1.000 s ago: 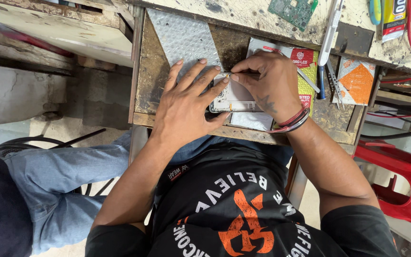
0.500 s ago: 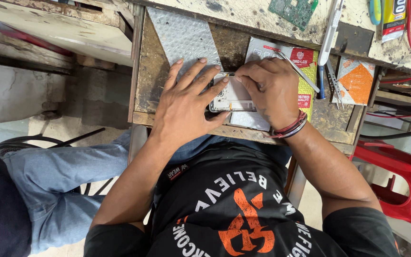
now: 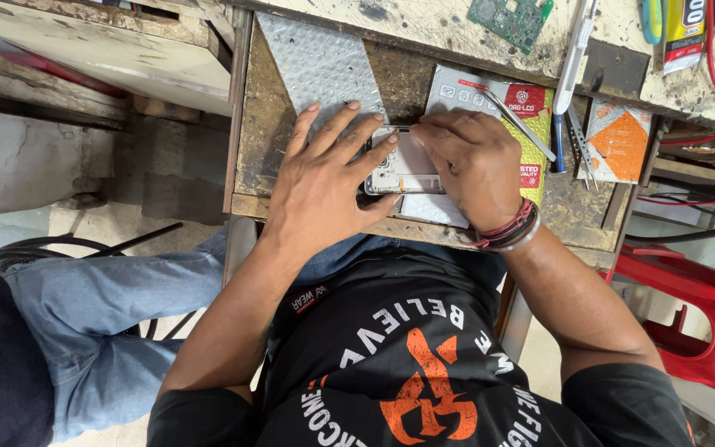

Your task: The person pries open the back of a smartphone at a repair bench, working around the frame edge with their fingers, then separates the back cover and lifts out the internal battery and mid-frame components, holding the exposed chassis and battery in hand at the end.

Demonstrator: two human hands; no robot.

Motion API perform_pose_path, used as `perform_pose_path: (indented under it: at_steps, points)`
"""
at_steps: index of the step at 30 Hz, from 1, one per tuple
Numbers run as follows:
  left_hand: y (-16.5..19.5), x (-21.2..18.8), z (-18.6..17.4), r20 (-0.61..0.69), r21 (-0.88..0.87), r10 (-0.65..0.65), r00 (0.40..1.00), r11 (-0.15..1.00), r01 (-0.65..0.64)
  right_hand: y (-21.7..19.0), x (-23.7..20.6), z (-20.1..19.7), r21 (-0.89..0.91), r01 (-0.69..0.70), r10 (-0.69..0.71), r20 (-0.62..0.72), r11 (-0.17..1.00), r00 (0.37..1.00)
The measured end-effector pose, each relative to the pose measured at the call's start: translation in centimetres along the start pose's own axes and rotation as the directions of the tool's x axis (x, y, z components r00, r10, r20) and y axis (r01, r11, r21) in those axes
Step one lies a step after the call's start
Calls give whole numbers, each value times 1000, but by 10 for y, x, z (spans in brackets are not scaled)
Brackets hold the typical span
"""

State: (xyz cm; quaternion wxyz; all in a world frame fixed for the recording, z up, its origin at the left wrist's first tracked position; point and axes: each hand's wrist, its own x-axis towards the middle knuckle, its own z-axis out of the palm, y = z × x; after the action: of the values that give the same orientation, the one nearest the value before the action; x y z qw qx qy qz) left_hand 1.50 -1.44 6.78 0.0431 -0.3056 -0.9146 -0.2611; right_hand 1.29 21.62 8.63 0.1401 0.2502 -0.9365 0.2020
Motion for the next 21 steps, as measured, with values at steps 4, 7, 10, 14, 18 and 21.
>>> perform_pose_path:
  at_steps: [4, 7, 10, 14, 18, 21]
  points:
    - [0, 0, 0, 4, -4, 0, 1000, 1000, 0, -4, 1, -4, -101, 83, -84, -2, 991, 996]
    - [0, 0, 0, 7, -1, 2, 1000, 1000, -2, -7, 1, -7, -134, 102, -101, 14, 986, 995]
    - [0, 0, 0, 11, 4, 1, 1000, 1000, -1, -9, 1, -9, -170, 122, -117, 35, 978, 992]
    - [0, 0, 0, 11, 5, 1, 1000, 1000, -1, -9, -1, -9, -211, 140, -126, 78, 967, 989]
    - [0, 0, 0, 8, 6, 1, 1000, 1000, -1, -5, -4, -9, -230, 174, -144, 142, 957, 979]
    - [-1, 0, -1, 9, 8, 2, 1000, 1000, -2, -2, -4, -9, -273, 231, -193, 160, 934, 968]
